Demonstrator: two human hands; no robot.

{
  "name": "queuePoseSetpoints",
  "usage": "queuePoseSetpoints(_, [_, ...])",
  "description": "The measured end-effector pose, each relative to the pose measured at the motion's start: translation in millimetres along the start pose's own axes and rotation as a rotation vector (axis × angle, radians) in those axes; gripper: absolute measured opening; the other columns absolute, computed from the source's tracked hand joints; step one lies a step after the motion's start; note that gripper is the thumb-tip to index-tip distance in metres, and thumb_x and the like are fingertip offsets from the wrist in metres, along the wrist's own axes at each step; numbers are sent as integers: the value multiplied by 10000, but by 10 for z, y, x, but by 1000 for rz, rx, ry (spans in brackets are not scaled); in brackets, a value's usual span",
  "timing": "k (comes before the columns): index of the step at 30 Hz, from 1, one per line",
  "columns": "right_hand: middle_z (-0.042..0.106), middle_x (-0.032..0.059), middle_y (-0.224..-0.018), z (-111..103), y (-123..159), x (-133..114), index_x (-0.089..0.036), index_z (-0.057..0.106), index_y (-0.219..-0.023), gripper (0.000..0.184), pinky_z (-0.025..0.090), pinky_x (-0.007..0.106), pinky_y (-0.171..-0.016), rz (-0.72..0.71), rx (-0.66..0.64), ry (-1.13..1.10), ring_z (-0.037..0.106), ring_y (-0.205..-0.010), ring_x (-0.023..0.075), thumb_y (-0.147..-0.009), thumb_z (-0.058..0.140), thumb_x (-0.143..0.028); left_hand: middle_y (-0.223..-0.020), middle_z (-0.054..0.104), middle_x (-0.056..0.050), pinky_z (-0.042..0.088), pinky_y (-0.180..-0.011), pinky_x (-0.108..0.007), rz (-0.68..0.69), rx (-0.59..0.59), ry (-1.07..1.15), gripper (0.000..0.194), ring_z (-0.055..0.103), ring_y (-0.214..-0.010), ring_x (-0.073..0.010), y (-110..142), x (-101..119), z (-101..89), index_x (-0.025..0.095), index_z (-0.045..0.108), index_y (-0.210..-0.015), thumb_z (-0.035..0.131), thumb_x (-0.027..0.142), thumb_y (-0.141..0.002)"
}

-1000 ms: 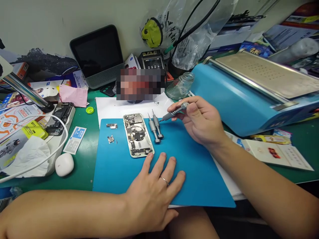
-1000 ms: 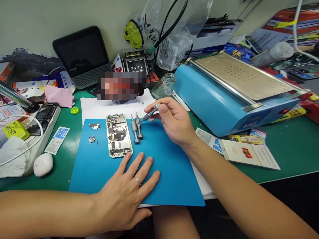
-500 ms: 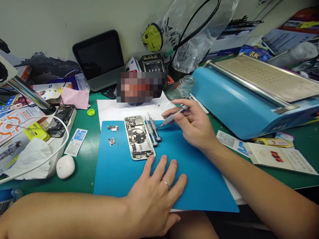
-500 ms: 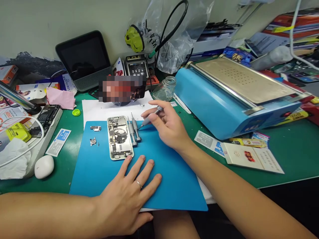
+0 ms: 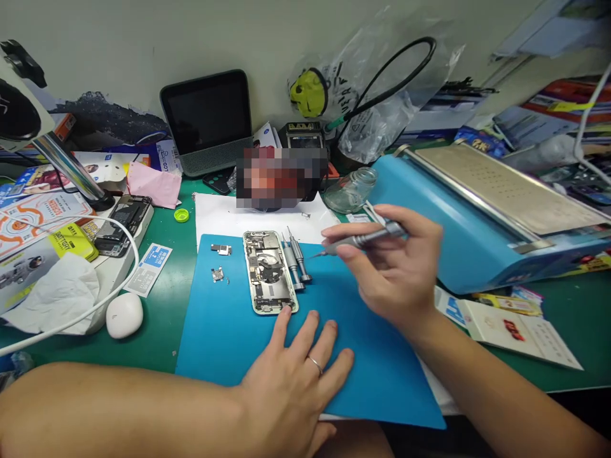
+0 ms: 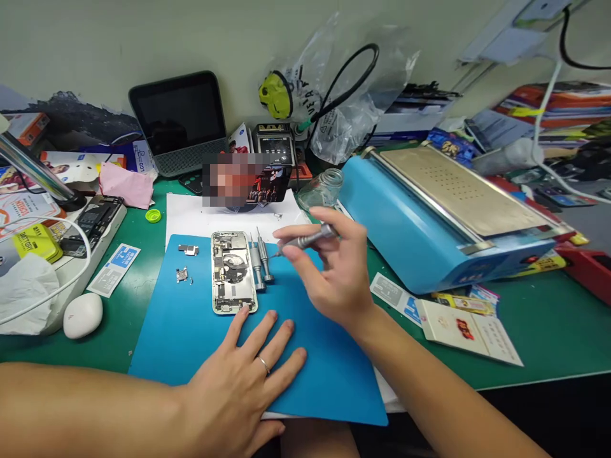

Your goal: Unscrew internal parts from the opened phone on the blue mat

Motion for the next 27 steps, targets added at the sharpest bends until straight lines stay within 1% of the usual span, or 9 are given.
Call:
queuePoseSetpoints(1, [796, 27, -1086, 55, -33, -114, -354, 482, -1480, 647, 685, 337, -808, -48, -40, -5, 792, -908, 193, -929, 702, -96, -1669, 393, -169, 241, -1212, -612, -7, 7, -3, 783, 336, -1534, -386, 1, 1, 4, 148, 401, -1588, 566, 598, -969])
queuePoseSetpoints(3, [803, 46, -1098, 222, -77, -302, -328, 443, -1532, 683, 691, 347, -842, -123, -205, -5, 798, -949, 204, -938, 692, -99, -1650, 428, -153, 223, -1223, -596, -19, 14, -4, 774, 346, -1524, -368, -2, 0, 7, 158, 415, -1582, 561, 609, -969])
queuePoseSetpoints(5, [802, 71, -1160, 395, -85, -404, -303, 365, -1590, 732, 692, 345, -870, -208, -317, -23, 800, -974, 198, -958, 663, -84, -1605, 491, -134, 219, -1227, -575, -25, 8, 1, 759, 370, -1500, -351, -10, -4, 2, 167, 432, -1572, 555, 614, -970])
queuePoseSetpoints(7, [805, 91, -1154, 518, -55, -420, -275, 306, -1620, 791, 694, 337, -859, -334, -306, -90, 802, -997, 204, -950, 671, -65, -1560, 537, -128, 207, -1234, -564, -27, -2, 6, 762, 389, -1471, -343, -19, -8, -10, 167, 433, -1569, 562, 614, -967])
queuePoseSetpoints(8, [805, 97, -1138, 555, -33, -386, -264, 307, -1618, 800, 693, 348, -865, -350, -263, -120, 802, -1007, 209, -941, 678, -53, -1544, 547, -130, 194, -1240, -565, -26, -5, 9, 768, 394, -1460, -342, -22, -10, -16, 163, 430, -1571, 569, 612, -964])
queuePoseSetpoints(11, [796, 104, -1130, 615, 57, -244, -259, 333, -1605, 797, 694, 359, -855, -325, -207, -171, 800, -1003, 206, -927, 683, -29, -1536, 538, -142, 168, -1246, -582, -24, -9, 20, 783, 391, -1438, -350, -30, -11, -30, 153, 420, -1575, 592, 601, -955])
queuePoseSetpoints(14, [794, 96, -1123, 617, 123, -177, -265, 346, -1599, 767, 693, 350, -844, -309, -235, -164, 798, -996, 198, -941, 677, -48, -1546, 522, -147, 176, -1239, -594, -20, -16, 31, 790, 386, -1432, -355, -35, -12, -37, 149, 409, -1584, 597, 592, -958])
queuePoseSetpoints(22, [786, 104, -1201, 563, 103, -224, -250, 389, -1568, 686, 669, 314, -930, -284, -251, -128, 784, -1069, 173, -964, 657, -67, -1585, 501, -110, 282, -1206, -617, -51, -61, -12, 737, 338, -1470, -344, -24, 12, -71, 200, 405, -1603, 530, 603, -999])
queuePoseSetpoints(27, [787, 97, -1207, 548, 117, -206, -256, 400, -1568, 704, 673, 306, -918, -224, -224, -169, 789, -1062, 183, -948, 658, -47, -1624, 469, -81, 350, -1173, -636, -99, -95, -43, 766, 344, -1469, -359, -14, 67, -49, 258, 392, -1621, 578, 630, -978])
Point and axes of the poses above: each hand's wrist, its own y-axis away from the middle knuckle, its own z-axis out of the palm, x = y × z, the point moved 3 cm from there along -y, towards the middle knuckle
